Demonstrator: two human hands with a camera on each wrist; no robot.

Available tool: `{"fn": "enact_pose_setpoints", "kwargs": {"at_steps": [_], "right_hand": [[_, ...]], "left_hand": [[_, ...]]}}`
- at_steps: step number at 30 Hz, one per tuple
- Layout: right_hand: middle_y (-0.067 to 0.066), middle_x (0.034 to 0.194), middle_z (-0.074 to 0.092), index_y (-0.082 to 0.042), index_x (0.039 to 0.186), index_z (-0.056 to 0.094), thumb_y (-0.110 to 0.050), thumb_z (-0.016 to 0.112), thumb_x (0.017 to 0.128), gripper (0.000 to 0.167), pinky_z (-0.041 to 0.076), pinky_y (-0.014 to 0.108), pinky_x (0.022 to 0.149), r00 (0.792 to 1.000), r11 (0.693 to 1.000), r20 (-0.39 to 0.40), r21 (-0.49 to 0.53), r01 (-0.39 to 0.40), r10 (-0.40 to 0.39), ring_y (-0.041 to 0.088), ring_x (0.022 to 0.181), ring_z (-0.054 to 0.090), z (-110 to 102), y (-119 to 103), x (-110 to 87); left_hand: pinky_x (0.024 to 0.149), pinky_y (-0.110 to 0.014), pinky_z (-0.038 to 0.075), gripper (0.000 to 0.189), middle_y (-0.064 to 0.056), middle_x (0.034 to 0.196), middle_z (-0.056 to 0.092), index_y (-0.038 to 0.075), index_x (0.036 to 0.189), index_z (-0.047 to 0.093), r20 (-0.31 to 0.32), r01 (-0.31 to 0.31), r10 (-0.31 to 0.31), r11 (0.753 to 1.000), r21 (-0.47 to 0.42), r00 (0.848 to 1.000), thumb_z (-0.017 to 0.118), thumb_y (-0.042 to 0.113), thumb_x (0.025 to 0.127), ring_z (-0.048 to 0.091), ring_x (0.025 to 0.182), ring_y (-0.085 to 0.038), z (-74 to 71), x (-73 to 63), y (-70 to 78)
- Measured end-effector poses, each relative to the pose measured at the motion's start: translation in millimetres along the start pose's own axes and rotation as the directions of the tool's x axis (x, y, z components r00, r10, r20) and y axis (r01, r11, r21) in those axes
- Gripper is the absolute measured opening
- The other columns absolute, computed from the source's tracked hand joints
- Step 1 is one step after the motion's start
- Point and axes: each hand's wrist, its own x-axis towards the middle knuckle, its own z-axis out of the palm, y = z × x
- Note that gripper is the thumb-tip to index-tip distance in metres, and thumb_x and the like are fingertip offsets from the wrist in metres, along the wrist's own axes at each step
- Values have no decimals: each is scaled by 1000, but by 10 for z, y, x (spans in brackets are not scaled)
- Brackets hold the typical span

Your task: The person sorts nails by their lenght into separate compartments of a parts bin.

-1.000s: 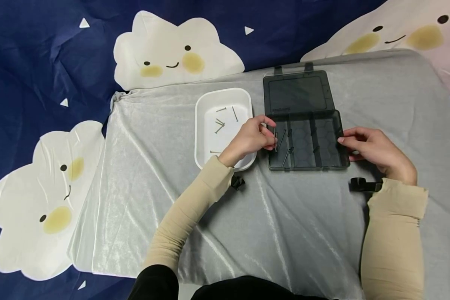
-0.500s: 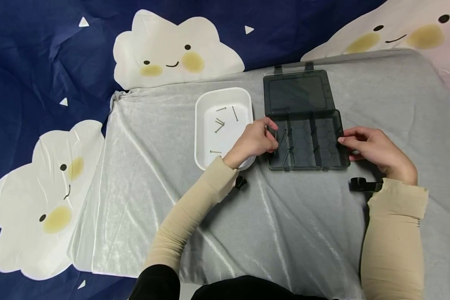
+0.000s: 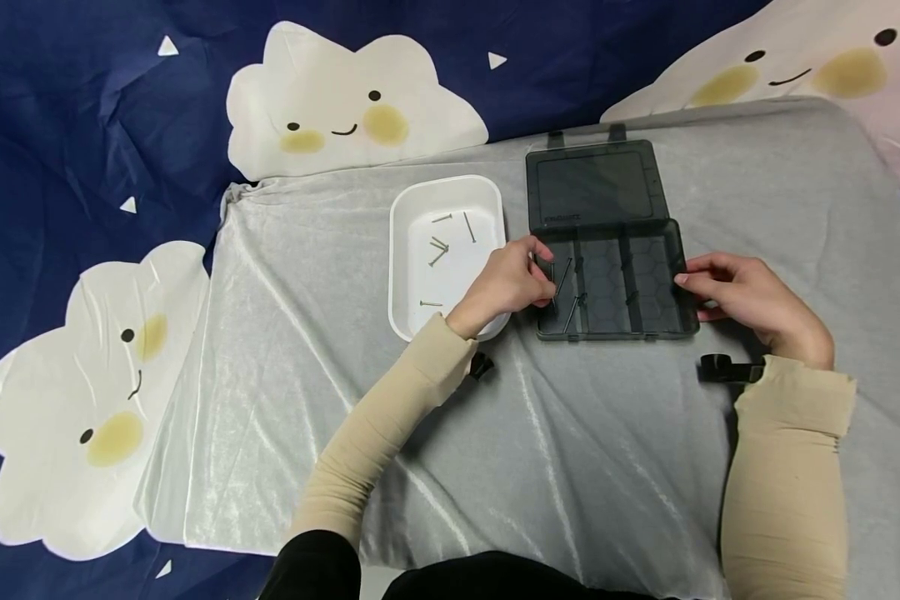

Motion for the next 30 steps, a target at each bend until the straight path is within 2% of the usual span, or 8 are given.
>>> {"fn": "enact_pose_setpoints", "kwargs": {"at_steps": [7,11,16,22,24,26,30], "right_hand": [[-21,92,53,1,136,43,-47,54,95,64,57,25,68,1000,1000,0,2,4,-4,-6,79,56,-1,-12,-6],[-19,93,54,0,136,42,-47,53,95,64,57,25,68,1000,1000,5,0,5,-5,-6,79,56,-5,-12,-7],[-15,96,54,1,137,42,-47,53,95,65,57,26,68,1000,1000,9,-5,6,-6,-6,80,56,-4,-12,-6],[-14,96,53,2,138,41,-47,52,96,65,57,25,68,1000,1000,12,-13,9,-8,-5,79,56,-4,-18,3],[-17,94,53,2,138,41,-46,53,96,65,57,25,68,1000,1000,10,-6,12,-12,-6,79,56,-6,-18,-1],[-19,94,53,3,138,40,-45,53,96,65,57,25,69,1000,1000,15,0,15,-15,-6,79,56,-9,-18,-8],[-21,93,53,3,138,40,-44,54,96,64,57,25,69,1000,1000,18,11,17,-17,-6,80,56,-8,-18,-17]], "left_hand": [[70,-16,48,37,1,73,69,5,118,57,34,14,-12,998,-57,999,65,6,82,69,64,-10,-73,-14,-28],[71,-18,50,35,-1,75,68,4,116,58,22,21,-19,993,-119,1000,64,4,82,70,63,-11,-168,-43,-26],[64,-22,52,27,-4,76,69,7,109,60,-51,2,-10,988,-157,999,62,3,82,68,62,-13,-368,-112,10],[56,-20,46,21,-12,82,70,6,105,63,-136,-23,-2,984,-176,991,60,4,84,67,65,-16,-680,-174,71],[54,-20,45,19,-11,81,70,4,104,64,-169,-38,7,982,-186,986,61,5,85,65,63,-14,-776,-175,86],[54,-20,46,18,-5,76,67,3,103,65,-203,-46,6,981,-191,979,61,5,86,62,60,-11,-865,-153,88],[57,-20,46,13,3,72,63,6,97,67,-304,-24,-11,994,-111,953,61,9,86,59,60,-9,-1010,-89,69]]}}
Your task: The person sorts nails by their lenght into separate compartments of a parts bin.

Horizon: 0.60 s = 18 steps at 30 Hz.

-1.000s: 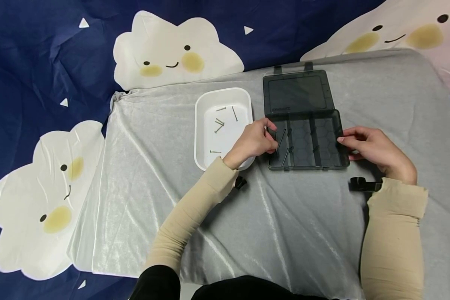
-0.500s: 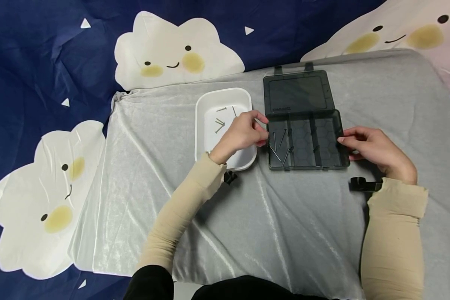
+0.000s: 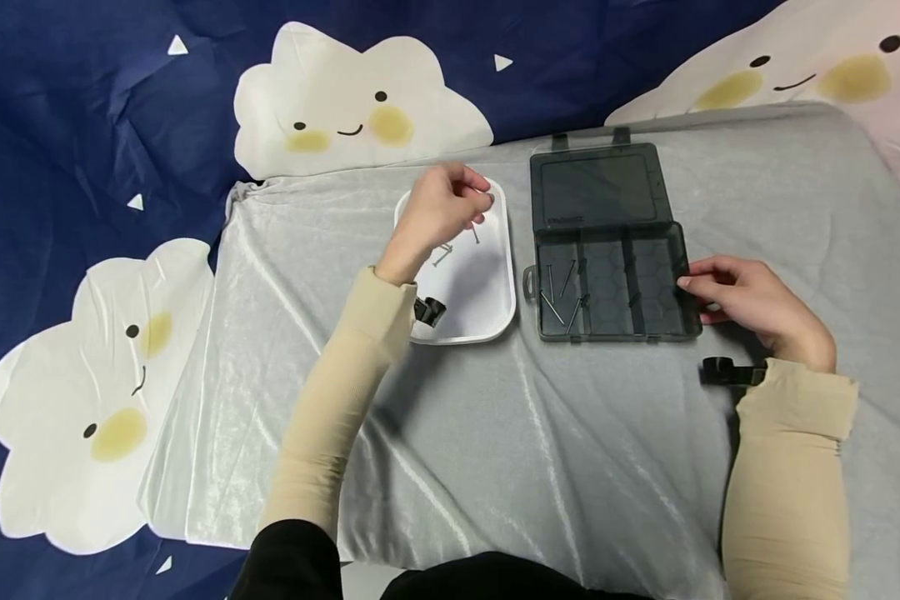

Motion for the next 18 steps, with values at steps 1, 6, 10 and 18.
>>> {"fn": "enact_pose_setpoints", "kwargs": {"at_steps": [1,6,10,18], "right_hand": [[-22,93,53,3,137,40,-43,54,96,64,57,25,69,1000,1000,-2,5,1,-1,-6,80,56,-2,0,-1],[-24,91,55,3,135,41,-41,55,96,60,56,25,68,1000,1000,-7,26,11,-10,-6,79,57,-7,1,-4],[-25,88,58,2,131,44,-38,55,97,53,56,25,67,1000,998,0,52,21,-21,-4,79,59,-15,6,-14],[-23,88,59,2,131,45,-39,54,97,54,56,25,67,1000,998,-2,57,16,-16,-3,78,60,-1,5,-18]], "left_hand": [[59,-19,45,12,4,72,62,7,95,67,-29,5,-4,999,37,1000,61,10,85,58,61,-8,-18,29,-8],[64,-19,43,9,8,68,58,10,88,69,-104,46,-27,982,185,994,63,14,84,55,64,-7,-31,180,-111],[61,-19,43,7,8,58,55,7,82,69,-85,76,-60,978,197,995,64,12,83,54,59,-8,25,291,-238],[58,-20,43,11,8,50,54,9,74,66,-40,233,-230,955,182,972,62,10,85,56,55,-10,186,498,-476]]}}
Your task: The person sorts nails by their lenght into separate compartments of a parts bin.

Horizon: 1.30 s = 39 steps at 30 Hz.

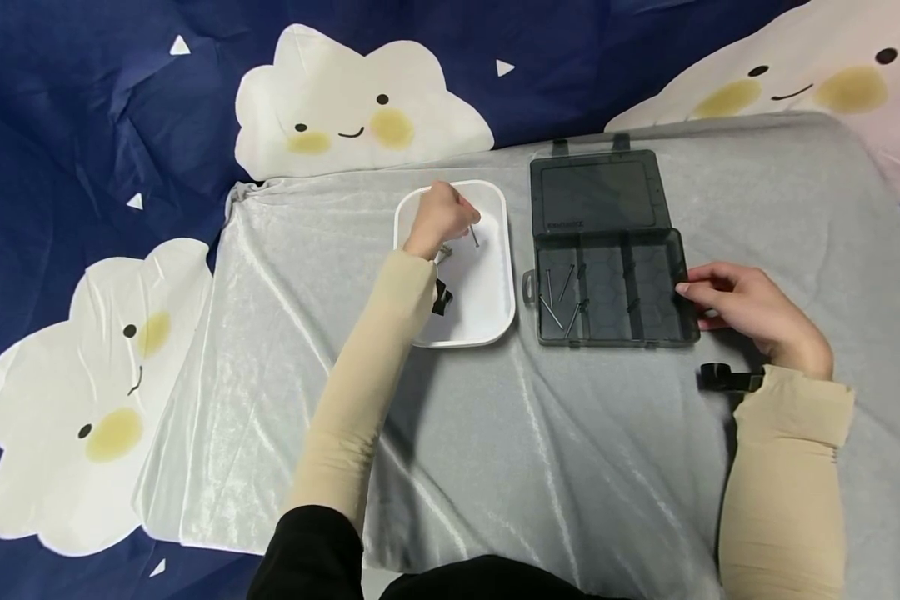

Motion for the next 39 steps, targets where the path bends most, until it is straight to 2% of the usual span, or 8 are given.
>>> {"fn": "enact_pose_setpoints", "kwargs": {"at_steps": [4,9,13,16,25,30,36,39], "right_hand": [[-22,89,57,2,134,42,-42,54,96,59,56,25,68,1000,1000,-3,-10,-16,15,-2,79,60,12,7,7],[-21,88,57,2,133,43,-43,54,96,59,56,24,67,1000,1000,-10,-12,-19,19,-3,78,59,14,3,18],[-21,88,57,2,133,43,-43,55,96,59,56,24,67,1000,1000,-14,-12,-21,21,-4,78,58,16,-1,19],[-22,88,57,2,133,43,-42,55,96,59,56,24,67,1000,1000,-17,-8,-22,21,-4,77,58,18,0,15],[-22,86,57,2,132,44,-42,55,96,58,56,25,67,1000,1000,-17,-10,-20,20,-4,76,58,15,0,11],[-22,86,57,2,131,44,-42,56,96,57,56,24,67,1000,1000,-16,-8,-18,18,-4,77,58,16,-1,12],[-22,86,58,2,131,44,-41,55,96,56,56,24,67,1000,1000,-15,-9,-14,14,-4,76,58,13,1,15],[-22,86,57,2,131,44,-42,55,96,57,56,24,67,1000,1000,-14,-14,-15,14,-4,77,58,11,3,16]], "left_hand": [[52,-19,43,15,5,47,55,10,68,60,0,45,-45,996,78,999,61,11,83,61,53,-13,97,90,-63],[48,-19,43,14,3,46,54,8,71,59,-11,80,-79,989,127,997,62,13,83,61,52,-14,190,159,-131],[48,-20,40,19,4,41,50,9,67,59,-18,87,-85,984,155,996,65,16,83,53,47,-12,245,186,-153],[48,-20,39,21,3,42,51,10,65,57,-12,94,-93,982,162,996,65,16,84,53,46,-12,281,200,-156],[47,-20,42,6,4,41,47,4,81,63,-23,76,-73,975,207,997,65,9,80,48,38,-8,342,174,-132],[48,-19,44,8,1,48,56,3,85,64,-34,70,-64,972,224,997,61,6,79,56,43,-11,355,163,-131],[48,-19,45,10,-10,75,74,3,86,66,32,95,-106,963,251,994,64,10,79,71,62,-19,350,161,-117],[49,-19,45,11,-10,76,75,4,86,64,55,94,-112,958,272,992,67,12,79,71,62,-18,359,149,-114]]}}
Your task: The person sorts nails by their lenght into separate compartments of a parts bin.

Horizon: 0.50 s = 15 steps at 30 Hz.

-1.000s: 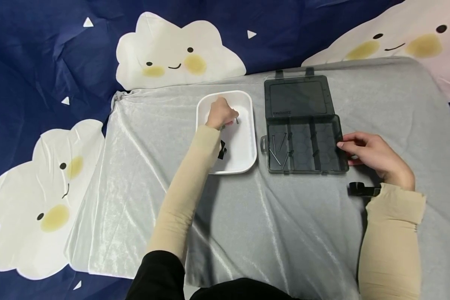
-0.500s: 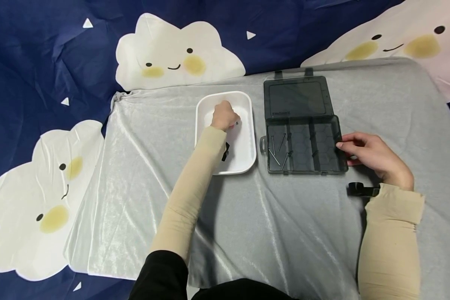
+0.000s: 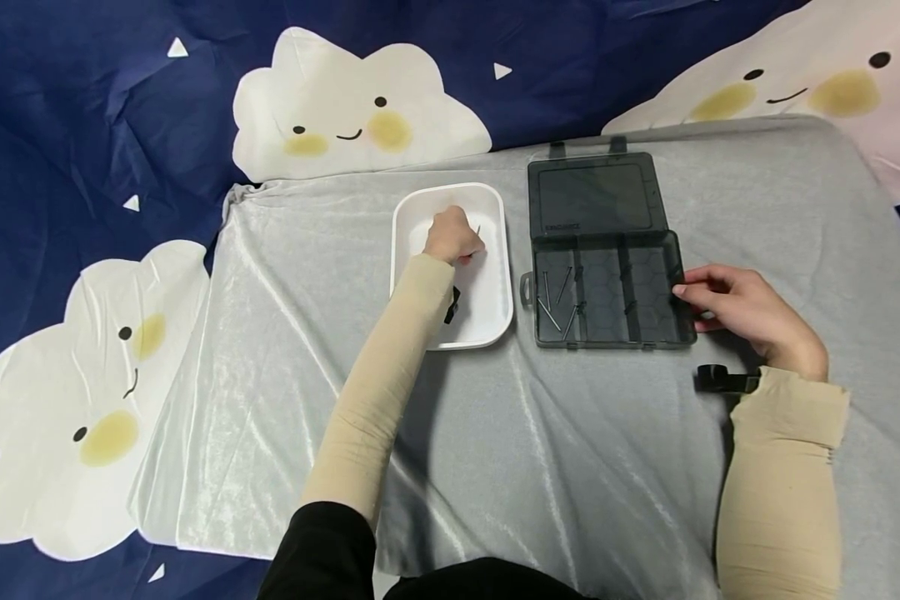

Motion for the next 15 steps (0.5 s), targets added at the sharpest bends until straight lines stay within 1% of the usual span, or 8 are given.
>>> {"fn": "enact_pose_setpoints", "kwargs": {"at_steps": [4,7,11,15], "right_hand": [[-21,86,58,2,130,45,-42,55,96,57,56,25,66,1000,1000,-2,-6,2,-2,-3,76,59,-1,-1,-2],[-20,85,58,2,129,45,-41,55,96,56,56,25,66,1000,1000,-6,-6,5,-5,-2,74,60,0,-1,-4],[-20,84,59,2,130,45,-42,55,96,56,56,25,66,1000,1000,-3,-9,5,-5,-2,75,60,2,-2,-2],[-20,85,59,2,130,45,-42,55,96,57,56,26,66,1000,1000,2,-10,5,-5,-2,75,60,2,-2,1]], "left_hand": [[50,-18,44,12,-8,71,73,6,83,62,18,-9,9,1000,23,1000,69,15,80,70,60,-16,7,-18,-7],[51,-20,44,13,-5,68,71,8,81,61,30,3,-4,999,37,1000,70,18,80,69,59,-15,5,-34,-13],[50,-22,44,17,-5,70,72,11,79,59,41,21,-23,999,48,999,71,22,79,68,60,-15,-3,-58,-20],[49,-20,43,19,-7,72,71,10,80,57,50,14,-15,1000,24,999,72,22,78,69,61,-16,-7,-69,-36]]}}
